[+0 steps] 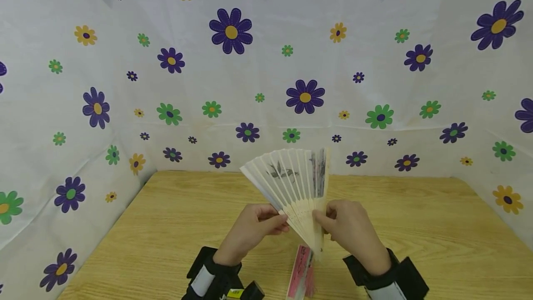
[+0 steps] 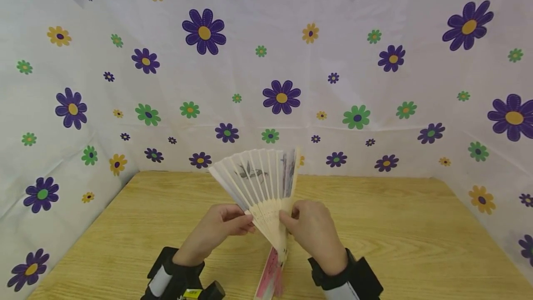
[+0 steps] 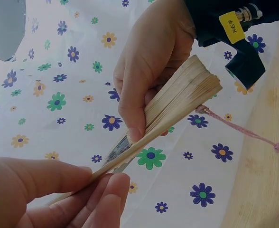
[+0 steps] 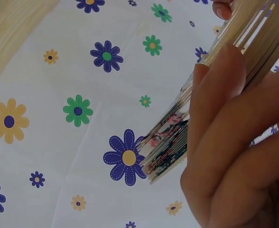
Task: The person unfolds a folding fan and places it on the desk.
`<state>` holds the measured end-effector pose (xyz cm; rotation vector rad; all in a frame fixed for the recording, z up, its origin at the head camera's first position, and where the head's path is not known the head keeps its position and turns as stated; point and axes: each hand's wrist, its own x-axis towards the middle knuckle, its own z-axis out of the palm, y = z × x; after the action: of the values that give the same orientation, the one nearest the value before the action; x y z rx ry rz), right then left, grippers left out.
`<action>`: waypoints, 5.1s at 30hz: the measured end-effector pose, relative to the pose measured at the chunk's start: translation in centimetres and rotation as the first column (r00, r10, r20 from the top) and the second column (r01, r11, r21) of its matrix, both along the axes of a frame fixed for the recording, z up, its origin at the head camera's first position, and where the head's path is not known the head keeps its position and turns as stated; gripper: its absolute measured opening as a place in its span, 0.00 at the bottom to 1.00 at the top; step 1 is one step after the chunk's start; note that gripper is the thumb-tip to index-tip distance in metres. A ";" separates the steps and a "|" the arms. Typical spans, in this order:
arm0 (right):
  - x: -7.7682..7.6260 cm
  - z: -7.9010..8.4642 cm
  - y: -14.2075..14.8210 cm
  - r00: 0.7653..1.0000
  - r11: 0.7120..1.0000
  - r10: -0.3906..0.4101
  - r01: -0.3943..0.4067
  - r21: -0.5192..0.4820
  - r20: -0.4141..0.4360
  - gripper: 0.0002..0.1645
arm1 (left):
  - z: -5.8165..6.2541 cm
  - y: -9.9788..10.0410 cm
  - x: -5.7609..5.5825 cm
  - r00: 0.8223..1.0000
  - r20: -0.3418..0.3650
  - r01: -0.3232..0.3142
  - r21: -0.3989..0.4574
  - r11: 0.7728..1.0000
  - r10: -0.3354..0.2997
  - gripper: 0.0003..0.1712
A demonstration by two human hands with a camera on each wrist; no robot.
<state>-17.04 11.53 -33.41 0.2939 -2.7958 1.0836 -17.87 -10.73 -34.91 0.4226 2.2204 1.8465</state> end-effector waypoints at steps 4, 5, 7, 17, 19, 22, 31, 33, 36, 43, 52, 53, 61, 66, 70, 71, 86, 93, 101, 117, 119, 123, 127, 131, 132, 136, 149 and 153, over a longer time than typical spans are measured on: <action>0.0 0.0 0.2 0.999 0.999 -0.039 0.039 0.001 -0.006 0.18 | 0.1 0.0 0.0 1.000 0.000 -0.024 0.009 1.000 0.024 0.16; 0.0 0.1 0.2 0.999 0.999 -0.046 0.046 0.001 -0.006 0.18 | 0.1 0.0 0.0 1.000 -0.001 -0.029 0.009 1.000 0.029 0.16; 0.0 0.1 0.3 0.998 0.998 -0.057 0.057 0.004 -0.002 0.18 | 0.1 0.0 0.1 0.999 -0.004 -0.036 0.012 0.999 0.036 0.16; 0.0 0.3 0.4 0.998 0.998 -0.067 0.068 0.020 -0.019 0.19 | 0.2 0.0 0.0 0.999 -0.003 -0.040 0.024 0.999 0.040 0.15; -0.1 0.3 0.4 0.996 0.996 -0.078 0.079 0.030 -0.035 0.19 | 0.2 0.0 0.0 0.999 -0.004 -0.043 0.026 0.999 0.043 0.16; -0.1 0.3 0.6 0.994 0.994 -0.097 0.100 0.047 -0.057 0.20 | 0.2 0.1 0.0 0.999 -0.008 -0.050 0.026 0.998 0.050 0.16; -0.4 0.4 1.1 0.996 0.996 -0.089 0.090 0.029 -0.027 0.22 | 0.1 0.0 0.0 0.998 -0.014 -0.055 0.035 0.998 0.056 0.16; -0.6 0.4 1.4 0.996 0.996 -0.090 0.090 0.006 -0.011 0.23 | 0.1 0.0 -0.1 0.998 -0.016 -0.057 0.047 0.997 0.058 0.16; -1.0 0.3 1.7 0.995 0.994 -0.100 0.100 -0.054 0.007 0.23 | 0.1 0.0 -0.1 0.998 -0.009 -0.069 0.072 0.995 0.070 0.16; -1.8 0.1 1.7 0.991 0.960 -0.122 0.134 -0.247 0.061 0.23 | 0.0 -0.3 -0.3 0.994 0.033 -0.110 0.104 0.988 0.107 0.15; -2.3 -0.5 2.1 0.991 0.937 -0.097 0.124 -0.328 0.097 0.24 | 0.0 -0.3 -0.4 0.993 0.030 -0.116 0.129 0.985 0.113 0.15; -2.3 -0.7 2.3 0.990 0.931 -0.092 0.122 -0.343 0.102 0.24 | -0.1 -0.2 -0.3 0.993 0.030 -0.118 0.131 0.984 0.115 0.15; -2.0 -2.5 3.6 0.975 0.834 -0.085 0.181 -0.521 0.204 0.24 | -0.7 0.5 -0.4 0.996 0.035 -0.089 0.136 0.987 0.085 0.16; -1.6 -3.2 3.9 0.964 0.807 -0.104 0.225 -0.546 0.244 0.24 | -1.0 0.7 -0.4 0.996 0.051 -0.082 0.126 0.989 0.076 0.16; -1.3 -3.4 3.9 0.957 0.775 -0.121 0.256 -0.577 0.262 0.24 | -1.0 0.7 -0.3 0.995 0.058 -0.084 0.134 0.987 0.077 0.16; -1.2 -3.4 3.9 0.956 0.767 -0.126 0.263 -0.586 0.265 0.24 | -1.0 0.7 -0.3 0.995 0.056 -0.086 0.135 0.987 0.079 0.16; -0.5 -4.5 4.0 0.942 0.694 -0.159 0.319 -0.646 0.294 0.25 | -1.8 0.9 -0.5 0.993 0.095 -0.091 0.177 0.980 0.075 0.16; -0.4 -5.0 4.1 0.925 0.656 -0.193 0.369 -0.658 0.327 0.25 | -2.2 1.2 -0.6 0.988 0.126 -0.117 0.201 0.973 0.093 0.16; -0.1 -5.3 4.2 0.918 0.643 -0.180 0.381 -0.665 0.353 0.24 | -2.5 1.5 -0.6 0.984 0.141 -0.135 0.213 0.968 0.107 0.15; 0.0 -5.8 5.3 0.907 0.642 -0.149 0.391 -0.659 0.393 0.20 | -3.3 1.7 -0.8 0.980 0.148 -0.167 0.256 0.952 0.132 0.14; 0.1 -5.7 5.2 0.907 0.640 -0.146 0.391 -0.661 0.394 0.20 | -3.3 1.7 -0.8 0.980 0.149 -0.170 0.260 0.950 0.134 0.14; 0.2 -5.6 5.0 0.904 0.613 -0.139 0.398 -0.683 0.403 0.21 | -3.4 1.7 -0.9 0.975 0.171 -0.190 0.297 0.936 0.144 0.13; 0.3 -5.8 4.9 0.907 0.574 -0.122 0.395 -0.717 0.402 0.22 | -3.5 2.0 -1.0 0.964 0.199 -0.235 0.332 0.914 0.175 0.11; 0.2 -6.0 5.0 0.910 0.556 -0.109 0.389 -0.735 0.399 0.24 | -3.6 2.4 -1.0 0.957 0.214 -0.260 0.348 0.901 0.193 0.10; 0.2 -6.0 5.1 0.910 0.551 -0.106 0.390 -0.738 0.401 0.24 | -3.6 2.5 -1.1 0.956 0.222 -0.264 0.352 0.898 0.194 0.10; 0.3 -6.1 5.6 0.909 0.558 -0.091 0.384 -0.735 0.407 0.23 | -3.8 2.8 -1.2 0.947 0.262 -0.277 0.366 0.888 0.188 0.09; -1.0 -6.7 15.3 0.865 0.655 -0.118 0.437 -0.617 0.488 0.22 | -5.0 12.8 -4.6 0.928 0.338 -0.278 0.354 0.893 0.155 0.12; -2.2 -7.5 19.9 0.846 0.711 -0.164 0.458 -0.534 0.508 0.19 | -5.6 18.6 -5.6 0.871 0.408 -0.414 0.308 0.856 0.274 0.08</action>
<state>-19.21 31.42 -40.95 -0.5591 -2.4047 2.0950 -23.47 7.92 -40.48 -0.2693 1.7721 2.3391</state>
